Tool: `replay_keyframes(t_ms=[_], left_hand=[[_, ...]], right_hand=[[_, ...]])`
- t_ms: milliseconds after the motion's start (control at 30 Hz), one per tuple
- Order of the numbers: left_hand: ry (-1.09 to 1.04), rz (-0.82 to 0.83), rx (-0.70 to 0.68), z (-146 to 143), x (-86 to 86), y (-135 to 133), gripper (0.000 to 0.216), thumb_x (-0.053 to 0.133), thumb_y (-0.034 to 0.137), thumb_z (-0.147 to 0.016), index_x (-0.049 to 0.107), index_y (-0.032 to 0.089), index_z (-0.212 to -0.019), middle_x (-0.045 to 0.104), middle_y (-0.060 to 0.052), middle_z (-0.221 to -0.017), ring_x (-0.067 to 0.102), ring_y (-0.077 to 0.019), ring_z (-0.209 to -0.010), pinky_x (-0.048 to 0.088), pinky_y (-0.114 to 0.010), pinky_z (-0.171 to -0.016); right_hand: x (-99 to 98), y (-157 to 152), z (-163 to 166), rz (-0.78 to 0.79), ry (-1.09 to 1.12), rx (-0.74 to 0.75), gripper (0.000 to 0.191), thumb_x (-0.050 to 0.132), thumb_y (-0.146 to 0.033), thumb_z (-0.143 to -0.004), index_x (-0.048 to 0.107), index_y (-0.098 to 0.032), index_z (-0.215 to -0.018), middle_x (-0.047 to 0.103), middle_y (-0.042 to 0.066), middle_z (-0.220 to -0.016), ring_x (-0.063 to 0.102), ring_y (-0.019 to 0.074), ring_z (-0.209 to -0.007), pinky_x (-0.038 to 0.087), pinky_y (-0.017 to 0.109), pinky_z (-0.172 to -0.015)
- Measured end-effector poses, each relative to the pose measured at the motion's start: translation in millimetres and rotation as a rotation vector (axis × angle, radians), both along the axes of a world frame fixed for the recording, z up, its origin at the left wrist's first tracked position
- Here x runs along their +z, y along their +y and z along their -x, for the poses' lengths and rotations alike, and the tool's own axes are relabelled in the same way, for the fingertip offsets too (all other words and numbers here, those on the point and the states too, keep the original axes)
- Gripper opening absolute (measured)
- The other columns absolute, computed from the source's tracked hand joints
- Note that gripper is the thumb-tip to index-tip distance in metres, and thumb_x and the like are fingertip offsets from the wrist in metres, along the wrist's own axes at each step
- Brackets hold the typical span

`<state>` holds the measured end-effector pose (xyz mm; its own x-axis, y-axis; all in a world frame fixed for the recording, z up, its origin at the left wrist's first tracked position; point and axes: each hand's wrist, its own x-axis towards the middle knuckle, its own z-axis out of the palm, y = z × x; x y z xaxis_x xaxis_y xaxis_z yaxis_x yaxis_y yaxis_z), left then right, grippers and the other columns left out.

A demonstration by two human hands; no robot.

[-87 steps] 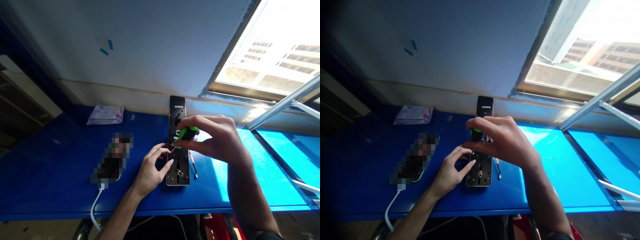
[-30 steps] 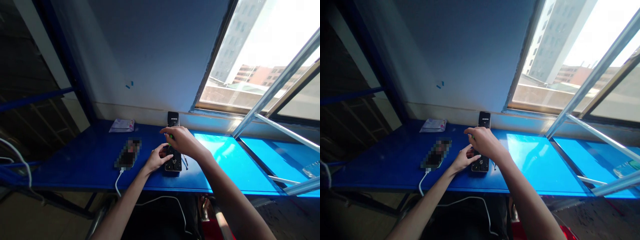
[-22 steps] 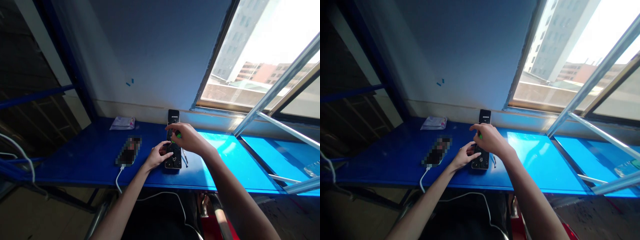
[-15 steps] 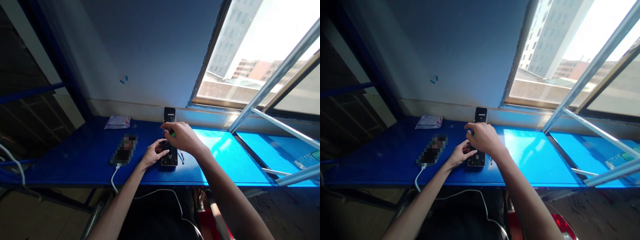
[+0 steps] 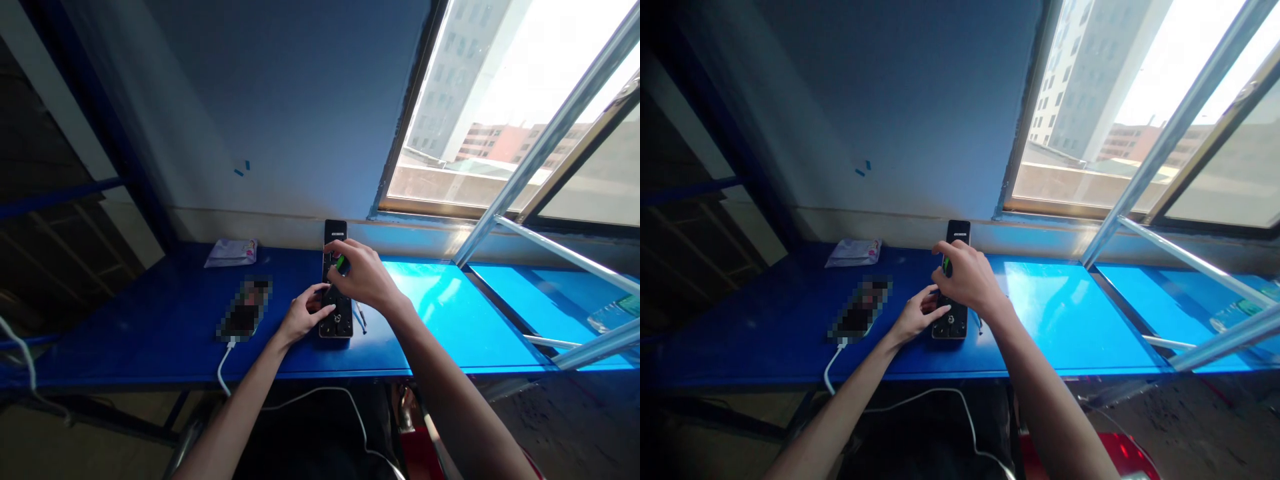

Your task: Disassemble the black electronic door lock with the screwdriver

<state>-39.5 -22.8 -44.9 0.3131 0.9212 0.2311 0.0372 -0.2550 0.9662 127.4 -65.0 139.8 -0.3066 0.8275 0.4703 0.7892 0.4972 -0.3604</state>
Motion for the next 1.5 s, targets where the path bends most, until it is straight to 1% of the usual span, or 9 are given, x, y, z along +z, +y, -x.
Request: replay_keyframes(t_ms=[133, 267, 367, 600, 833, 1133, 1233, 1333, 1500], left_hand=[[0.008, 0.005, -0.003, 1, 1.8, -1, 0.060, 0.083, 0.039, -0.084, 0.063, 0.021, -0.137, 0.079, -0.010, -0.122, 0.079, -0.0286, -0.111, 0.066, -0.043, -0.099], [0.013, 0.029, -0.016, 2, 3.4, 0, 0.061, 0.084, 0.041, -0.084, 0.063, 0.020, -0.137, 0.082, -0.009, -0.114, 0.081, -0.0287, -0.104, 0.068, -0.042, -0.094], [0.023, 0.045, -0.030, 3, 5.7, -1, 0.062, 0.085, 0.043, -0.084, 0.062, 0.020, -0.137, 0.084, -0.008, -0.107, 0.082, -0.0291, -0.100, 0.070, -0.042, -0.088], [0.046, 0.047, -0.015, 1, 9.8, -6, 0.061, 0.086, 0.041, -0.082, 0.063, 0.022, -0.135, 0.083, -0.004, -0.094, 0.083, -0.0264, -0.087, 0.070, -0.037, -0.078], [0.058, 0.024, -0.009, 2, 4.3, -4, 0.060, 0.086, 0.042, -0.082, 0.064, 0.023, -0.135, 0.083, -0.003, -0.092, 0.083, -0.0254, -0.086, 0.069, -0.035, -0.076], [0.101, -0.002, -0.002, 1, 7.8, -8, 0.058, 0.085, 0.041, -0.082, 0.064, 0.023, -0.132, 0.079, 0.000, -0.084, 0.080, -0.0212, -0.077, 0.066, -0.030, -0.070], [0.112, -0.004, 0.001, 2, 7.4, -9, 0.059, 0.085, 0.043, -0.081, 0.063, 0.023, -0.133, 0.078, 0.000, -0.083, 0.079, -0.0210, -0.077, 0.065, -0.030, -0.069], [0.117, -0.008, 0.004, 2, 8.3, -9, 0.058, 0.085, 0.043, -0.081, 0.064, 0.023, -0.132, 0.078, 0.000, -0.083, 0.079, -0.0211, -0.076, 0.065, -0.030, -0.069], [0.116, -0.012, -0.001, 1, 12.3, -11, 0.059, 0.085, 0.043, -0.081, 0.063, 0.023, -0.132, 0.078, 0.000, -0.085, 0.079, -0.0216, -0.077, 0.066, -0.030, -0.070]], right_hand=[[-2.4, 3, -2, -0.004, 0.012, -0.025, 0.029, 0.063, -0.043, -0.102, 0.078, -0.022, -0.088, 0.078, 0.005, -0.081, 0.071, 0.0193, -0.074, 0.044, 0.029, -0.071], [-1.5, 5, -3, -0.013, 0.018, 0.036, 0.022, 0.059, -0.022, -0.101, 0.077, -0.023, -0.114, 0.081, 0.005, -0.100, 0.074, 0.0177, -0.088, 0.047, 0.027, -0.078], [0.8, 5, -1, -0.026, 0.008, 0.071, 0.043, 0.063, -0.010, -0.091, 0.071, -0.024, -0.131, 0.078, 0.005, -0.113, 0.072, 0.0171, -0.097, 0.049, 0.026, -0.082], [1.7, 8, 7, -0.043, -0.018, 0.023, 0.031, 0.059, -0.037, -0.104, 0.080, -0.019, -0.091, 0.079, 0.007, -0.085, 0.070, 0.0183, -0.077, 0.043, 0.029, -0.072], [7.4, 2, 0, -0.010, -0.016, 0.134, 0.044, 0.057, -0.012, -0.096, 0.068, -0.024, -0.137, 0.081, 0.004, -0.109, 0.072, 0.0154, -0.087, 0.047, 0.025, -0.077], [5.9, -3, -5, 0.006, -0.004, 0.089, 0.029, 0.060, -0.037, -0.104, 0.080, -0.020, -0.093, 0.080, 0.005, -0.085, 0.070, 0.0168, -0.076, 0.044, 0.028, -0.073], [4.3, -4, -9, 0.011, -0.002, 0.123, 0.026, 0.057, -0.020, -0.101, 0.077, -0.021, -0.117, 0.081, 0.006, -0.106, 0.073, 0.0177, -0.090, 0.048, 0.028, -0.082], [3.7, -7, -10, 0.004, -0.009, 0.141, 0.051, 0.061, -0.011, -0.088, 0.067, -0.024, -0.138, 0.078, 0.006, -0.119, 0.072, 0.0192, -0.100, 0.050, 0.028, -0.086], [3.2, -5, -8, -0.024, -0.009, 0.069, 0.022, 0.063, -0.032, -0.099, 0.078, -0.023, -0.114, 0.081, 0.007, -0.101, 0.073, 0.0211, -0.087, 0.047, 0.031, -0.077]])
